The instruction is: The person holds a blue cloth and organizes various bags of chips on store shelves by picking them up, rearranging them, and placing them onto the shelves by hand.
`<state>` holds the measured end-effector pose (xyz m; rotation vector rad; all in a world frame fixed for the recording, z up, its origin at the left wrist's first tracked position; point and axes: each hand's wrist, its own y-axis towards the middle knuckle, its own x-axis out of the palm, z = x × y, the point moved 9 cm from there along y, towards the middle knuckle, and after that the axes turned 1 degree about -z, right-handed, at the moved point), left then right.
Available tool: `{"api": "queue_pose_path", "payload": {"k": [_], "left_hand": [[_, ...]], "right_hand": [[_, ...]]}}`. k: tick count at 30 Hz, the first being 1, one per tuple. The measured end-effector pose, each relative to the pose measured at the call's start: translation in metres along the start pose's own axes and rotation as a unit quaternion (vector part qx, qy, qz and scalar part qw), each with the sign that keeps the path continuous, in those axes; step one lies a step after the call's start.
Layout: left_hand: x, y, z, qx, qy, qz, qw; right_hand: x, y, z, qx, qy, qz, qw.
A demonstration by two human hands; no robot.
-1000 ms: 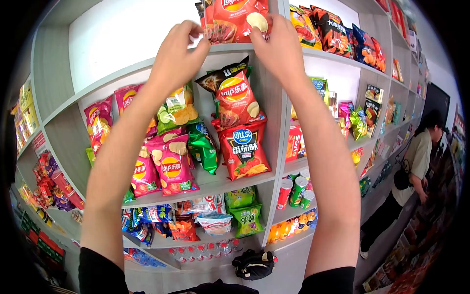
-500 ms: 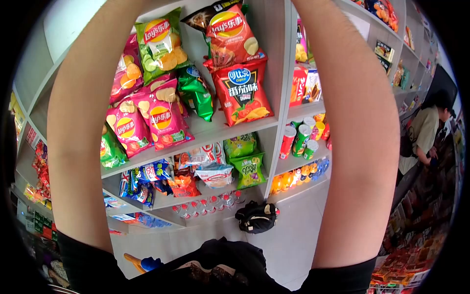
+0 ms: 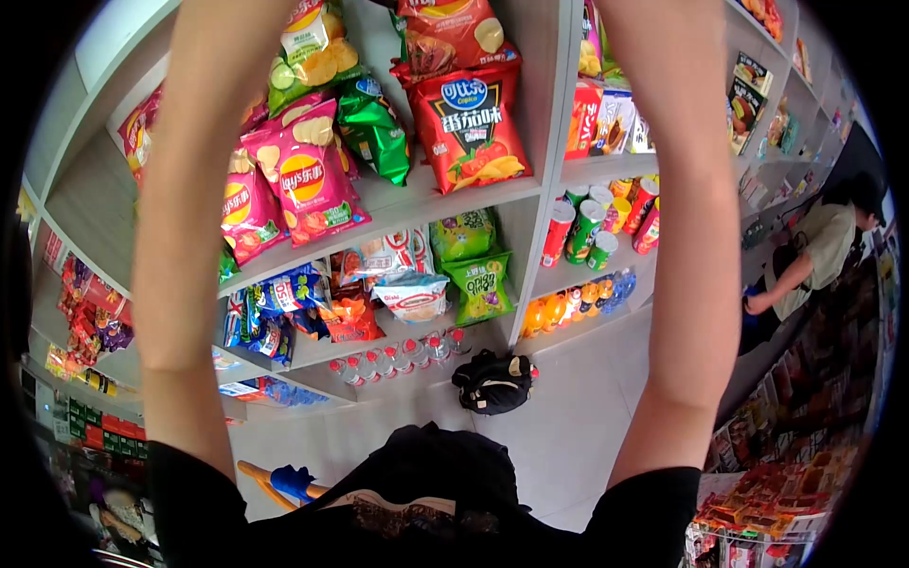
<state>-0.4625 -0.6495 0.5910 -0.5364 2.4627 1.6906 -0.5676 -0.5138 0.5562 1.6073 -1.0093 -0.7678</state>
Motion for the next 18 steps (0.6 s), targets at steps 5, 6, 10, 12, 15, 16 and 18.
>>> {"api": "queue_pose_path", "payload": {"k": [5,6,10,12,15,16,18], "left_hand": [[0.021,-0.154,0.081,-0.26,-0.45,-0.093,0.849],[0.034,-0.183,0.1,-0.256,-0.453,-0.133,0.844],[0.092,-0.318,0.159,-0.426,-0.473,-0.249,0.73],[0.117,-0.382,0.181,-0.467,-0.462,-0.292,0.695],[0.145,-0.449,0.192,-0.472,-0.426,-0.305,0.709],[0.157,-0.471,0.19,-0.481,-0.419,-0.303,0.708],[0.17,-0.489,0.185,-0.515,-0.415,-0.309,0.684]], "right_hand": [[-0.036,-0.184,0.052,0.143,0.055,-0.048,0.987],[-0.04,-0.224,0.062,0.165,0.043,-0.071,0.983],[-0.048,-0.385,0.109,0.319,-0.048,-0.113,0.94],[-0.042,-0.437,0.117,0.35,-0.061,-0.138,0.924],[-0.027,-0.489,0.132,0.415,-0.031,-0.156,0.896],[-0.022,-0.5,0.139,0.421,-0.037,-0.159,0.892],[-0.011,-0.508,0.149,0.417,-0.053,-0.174,0.891]]}}
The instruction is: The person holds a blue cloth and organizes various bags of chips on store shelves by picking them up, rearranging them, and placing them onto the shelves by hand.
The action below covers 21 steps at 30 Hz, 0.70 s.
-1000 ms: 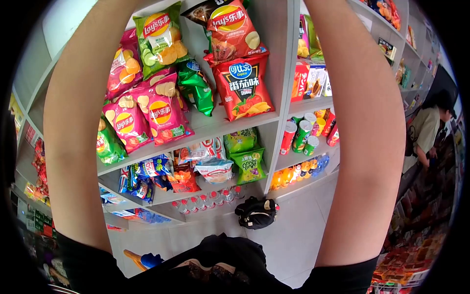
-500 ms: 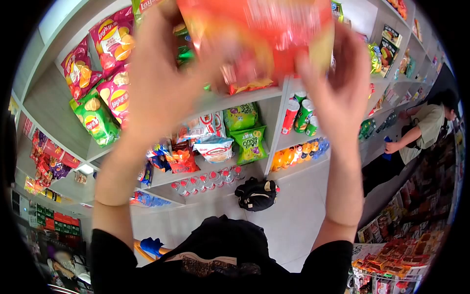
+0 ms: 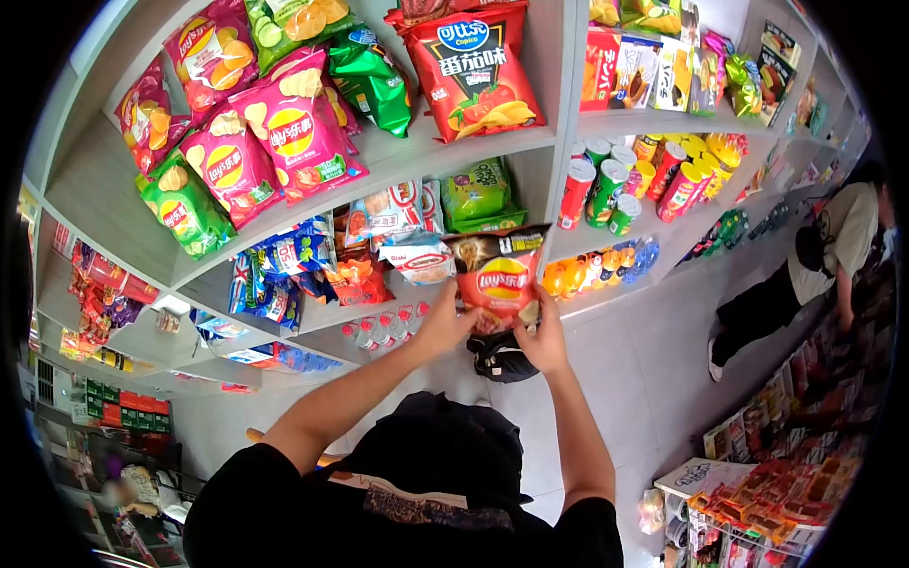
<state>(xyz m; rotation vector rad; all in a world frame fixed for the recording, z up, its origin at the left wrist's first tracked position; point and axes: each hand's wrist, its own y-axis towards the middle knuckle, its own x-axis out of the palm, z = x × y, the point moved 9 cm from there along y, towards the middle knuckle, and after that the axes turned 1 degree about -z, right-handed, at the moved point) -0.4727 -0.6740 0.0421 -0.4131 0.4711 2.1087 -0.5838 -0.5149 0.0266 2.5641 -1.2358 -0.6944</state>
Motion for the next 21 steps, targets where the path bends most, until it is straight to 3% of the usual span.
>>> {"api": "queue_pose_path", "payload": {"k": [2,11,21], "left_hand": [[-0.01,0.021,-0.015,-0.06,-0.029,-0.004,0.998],[-0.056,0.119,-0.027,0.046,-0.01,0.071,0.996],[-0.117,0.123,-0.034,-0.042,-0.073,0.062,0.994]], "right_hand": [[0.012,0.022,-0.001,-0.019,-0.029,-0.011,0.999],[0.037,0.127,-0.005,-0.038,-0.024,-0.003,0.999],[0.065,0.163,-0.049,-0.078,-0.016,-0.023,0.997]]}}
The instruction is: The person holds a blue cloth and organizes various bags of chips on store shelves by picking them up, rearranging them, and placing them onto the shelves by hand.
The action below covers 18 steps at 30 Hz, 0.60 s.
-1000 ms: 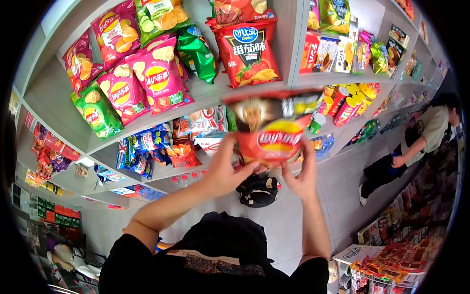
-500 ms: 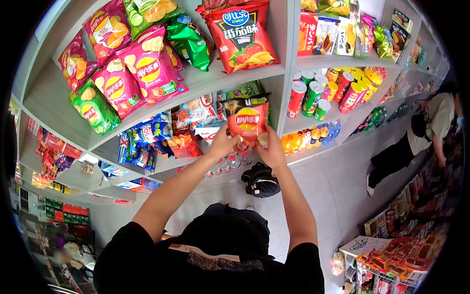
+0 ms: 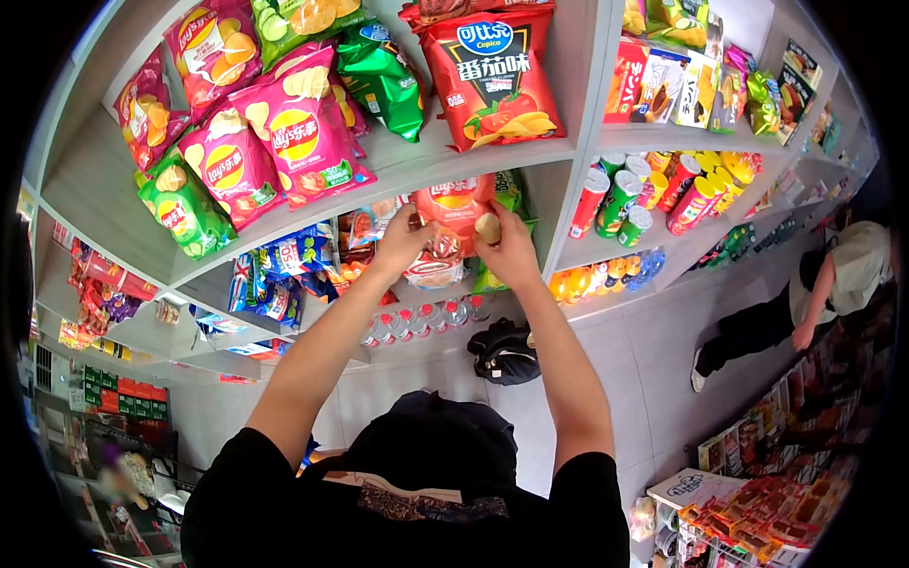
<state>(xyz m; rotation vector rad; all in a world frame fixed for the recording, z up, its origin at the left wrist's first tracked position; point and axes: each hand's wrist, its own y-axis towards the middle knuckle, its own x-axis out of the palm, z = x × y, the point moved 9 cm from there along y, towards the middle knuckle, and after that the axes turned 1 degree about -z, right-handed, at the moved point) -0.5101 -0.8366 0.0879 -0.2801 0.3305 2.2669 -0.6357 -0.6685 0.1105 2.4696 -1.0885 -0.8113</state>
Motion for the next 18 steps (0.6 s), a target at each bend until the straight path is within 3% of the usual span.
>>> {"api": "queue_pose_path", "payload": {"k": [6,9,10,13,14,17,18], "left_hand": [[-0.054,-0.006,0.003,-0.027,-0.042,0.049,0.998],[-0.072,-0.015,0.007,-0.051,-0.08,0.086,0.992],[-0.075,-0.02,0.003,-0.097,-0.079,0.092,0.988],[-0.061,-0.038,-0.005,-0.169,-0.297,0.103,0.934],[-0.054,-0.039,-0.016,-0.205,-0.358,0.102,0.905],[-0.035,-0.04,-0.022,-0.257,-0.508,0.072,0.819],[-0.032,-0.038,-0.021,-0.261,-0.524,0.072,0.807]], "right_hand": [[0.045,0.034,-0.023,-0.018,0.007,-0.044,0.999],[0.07,0.056,-0.02,-0.032,-0.053,-0.092,0.994],[0.069,0.062,-0.03,-0.057,-0.061,-0.066,0.994],[0.085,0.086,-0.026,0.008,-0.109,-0.179,0.978],[0.083,0.094,-0.038,-0.08,-0.106,-0.127,0.983],[0.097,0.115,-0.052,-0.164,-0.223,-0.138,0.951],[0.097,0.116,-0.049,-0.131,-0.178,-0.17,0.96]]}}
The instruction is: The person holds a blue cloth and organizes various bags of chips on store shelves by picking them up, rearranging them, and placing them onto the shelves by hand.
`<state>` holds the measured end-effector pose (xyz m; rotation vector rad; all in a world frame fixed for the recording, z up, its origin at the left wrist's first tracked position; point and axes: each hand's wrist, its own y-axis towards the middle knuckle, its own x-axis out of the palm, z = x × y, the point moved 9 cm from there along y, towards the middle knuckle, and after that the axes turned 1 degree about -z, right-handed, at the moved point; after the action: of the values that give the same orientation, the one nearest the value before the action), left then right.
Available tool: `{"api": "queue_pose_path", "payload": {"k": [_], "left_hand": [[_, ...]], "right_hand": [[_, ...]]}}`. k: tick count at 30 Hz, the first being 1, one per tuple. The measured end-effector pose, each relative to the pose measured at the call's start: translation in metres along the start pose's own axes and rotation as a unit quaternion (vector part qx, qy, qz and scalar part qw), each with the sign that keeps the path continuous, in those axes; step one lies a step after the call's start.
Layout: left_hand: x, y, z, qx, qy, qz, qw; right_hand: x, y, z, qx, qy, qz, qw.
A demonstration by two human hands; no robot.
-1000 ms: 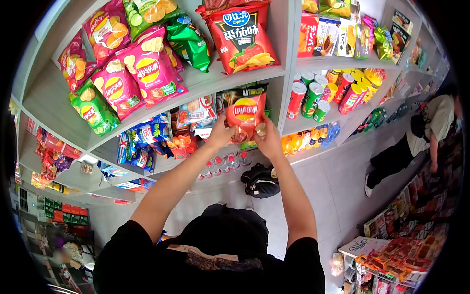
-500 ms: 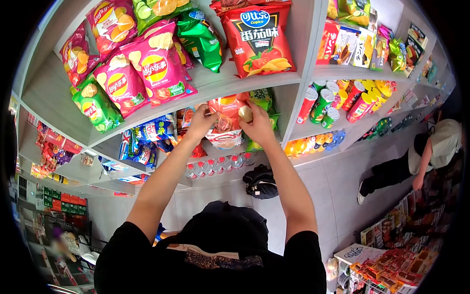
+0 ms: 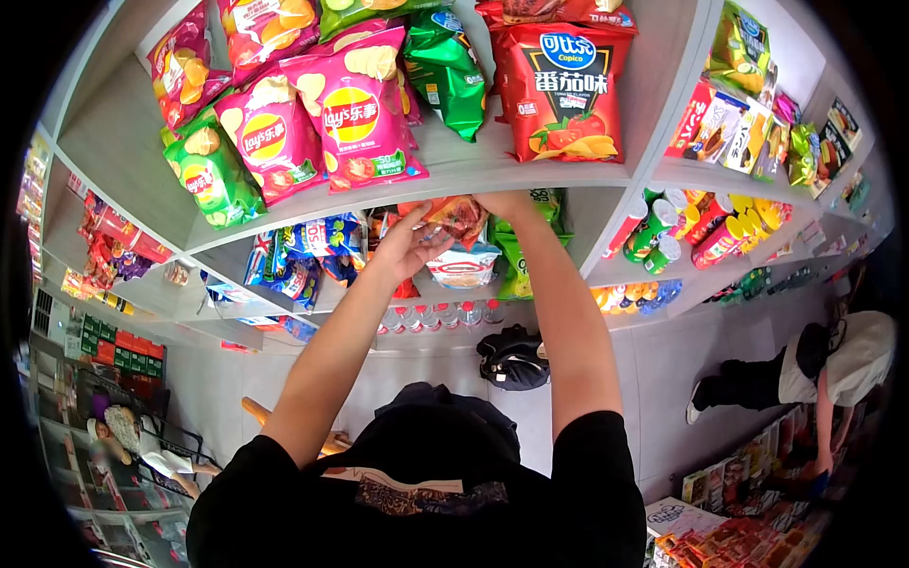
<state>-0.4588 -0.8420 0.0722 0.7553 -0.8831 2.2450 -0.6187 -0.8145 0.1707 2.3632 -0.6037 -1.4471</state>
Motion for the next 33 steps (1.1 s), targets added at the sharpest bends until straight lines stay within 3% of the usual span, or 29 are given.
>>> {"api": "queue_pose_path", "payload": {"k": [6,9,12,15,16,18,22,25,33], "left_hand": [[-0.006,0.031,-0.002,0.007,-0.102,0.029,0.994],[-0.012,0.052,0.0,0.038,-0.142,0.03,0.989],[-0.008,0.064,0.009,0.053,-0.152,0.023,0.987],[-0.004,0.066,0.026,0.104,-0.176,0.018,0.979],[-0.005,0.073,0.028,0.102,-0.184,0.009,0.978],[-0.017,0.083,0.022,0.092,-0.164,0.03,0.982],[-0.02,0.082,0.021,0.075,-0.109,0.029,0.991],[-0.026,0.068,0.028,0.11,-0.045,0.061,0.991],[-0.049,0.046,0.015,0.088,-0.051,0.052,0.994]], "right_hand": [[0.023,0.019,0.024,0.028,-0.007,-0.006,1.0],[0.039,0.024,0.024,-0.016,-0.096,-0.032,0.995],[0.05,0.019,0.03,-0.015,-0.026,-0.036,0.999],[0.032,0.005,0.009,-0.052,-0.05,0.062,0.995],[0.034,0.005,0.007,-0.044,-0.056,0.047,0.996],[0.042,0.002,0.002,-0.026,-0.065,0.014,0.997],[0.045,-0.007,0.004,-0.031,-0.008,0.057,0.998],[0.053,-0.01,0.012,-0.019,0.017,0.05,0.998],[0.043,-0.014,0.002,-0.012,0.042,0.049,0.998]]}}
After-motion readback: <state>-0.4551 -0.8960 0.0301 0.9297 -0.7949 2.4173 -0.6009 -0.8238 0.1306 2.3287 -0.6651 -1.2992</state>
